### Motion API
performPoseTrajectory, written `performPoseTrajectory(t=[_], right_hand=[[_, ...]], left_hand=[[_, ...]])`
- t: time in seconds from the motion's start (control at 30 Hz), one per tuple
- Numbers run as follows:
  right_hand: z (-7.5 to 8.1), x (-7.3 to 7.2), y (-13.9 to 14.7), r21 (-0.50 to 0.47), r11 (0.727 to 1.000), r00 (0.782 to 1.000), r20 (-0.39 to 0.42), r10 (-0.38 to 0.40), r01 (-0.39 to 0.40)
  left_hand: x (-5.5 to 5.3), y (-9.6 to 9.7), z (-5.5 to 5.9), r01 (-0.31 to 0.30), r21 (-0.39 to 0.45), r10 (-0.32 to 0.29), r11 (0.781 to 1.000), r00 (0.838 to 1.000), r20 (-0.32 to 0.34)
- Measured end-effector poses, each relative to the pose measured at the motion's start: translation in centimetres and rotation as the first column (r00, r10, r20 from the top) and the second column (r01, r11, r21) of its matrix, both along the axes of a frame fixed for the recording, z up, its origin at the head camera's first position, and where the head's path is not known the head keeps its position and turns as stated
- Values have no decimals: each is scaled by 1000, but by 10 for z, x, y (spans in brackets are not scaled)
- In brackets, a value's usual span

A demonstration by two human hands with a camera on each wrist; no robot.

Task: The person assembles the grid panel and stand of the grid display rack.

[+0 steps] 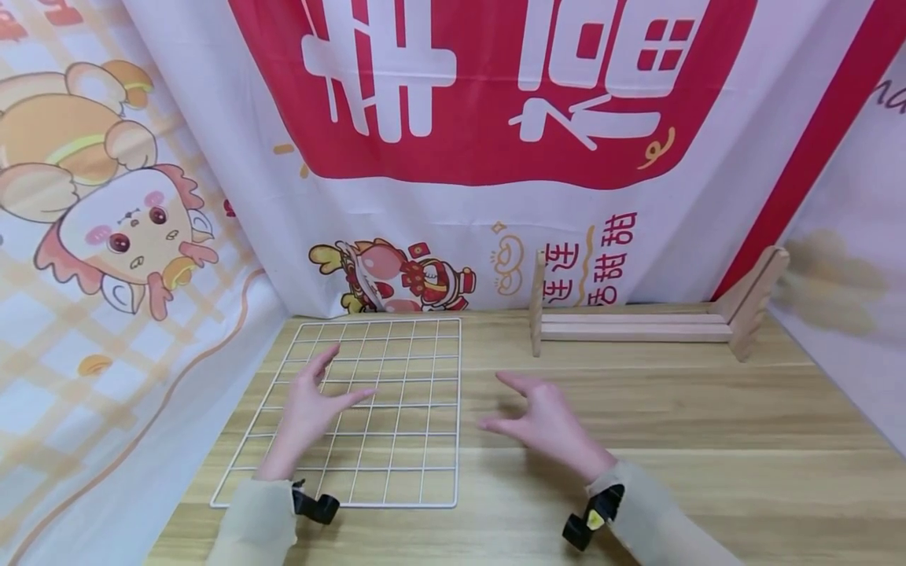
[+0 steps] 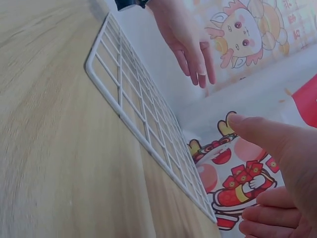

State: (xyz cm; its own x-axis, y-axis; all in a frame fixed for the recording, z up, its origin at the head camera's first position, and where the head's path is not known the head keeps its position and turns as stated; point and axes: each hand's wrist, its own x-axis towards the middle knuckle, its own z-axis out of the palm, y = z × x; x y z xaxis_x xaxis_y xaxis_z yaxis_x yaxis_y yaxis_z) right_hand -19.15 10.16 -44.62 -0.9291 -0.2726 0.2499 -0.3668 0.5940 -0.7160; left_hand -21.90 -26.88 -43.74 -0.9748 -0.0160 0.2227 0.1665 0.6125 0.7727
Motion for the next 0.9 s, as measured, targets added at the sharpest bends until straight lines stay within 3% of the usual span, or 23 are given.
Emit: performPoseTrajectory(t=[0.4, 0.9], right_hand=[[-15, -3, -22, -110, 993, 983, 169, 65, -47], [-28, -3, -42, -163, 981, 970, 201, 135, -102]], left_hand=[[-6, -47, -8, -86, 66, 84, 994, 996, 43], [-2, -93, -24, -197, 76, 186, 978, 974, 129]])
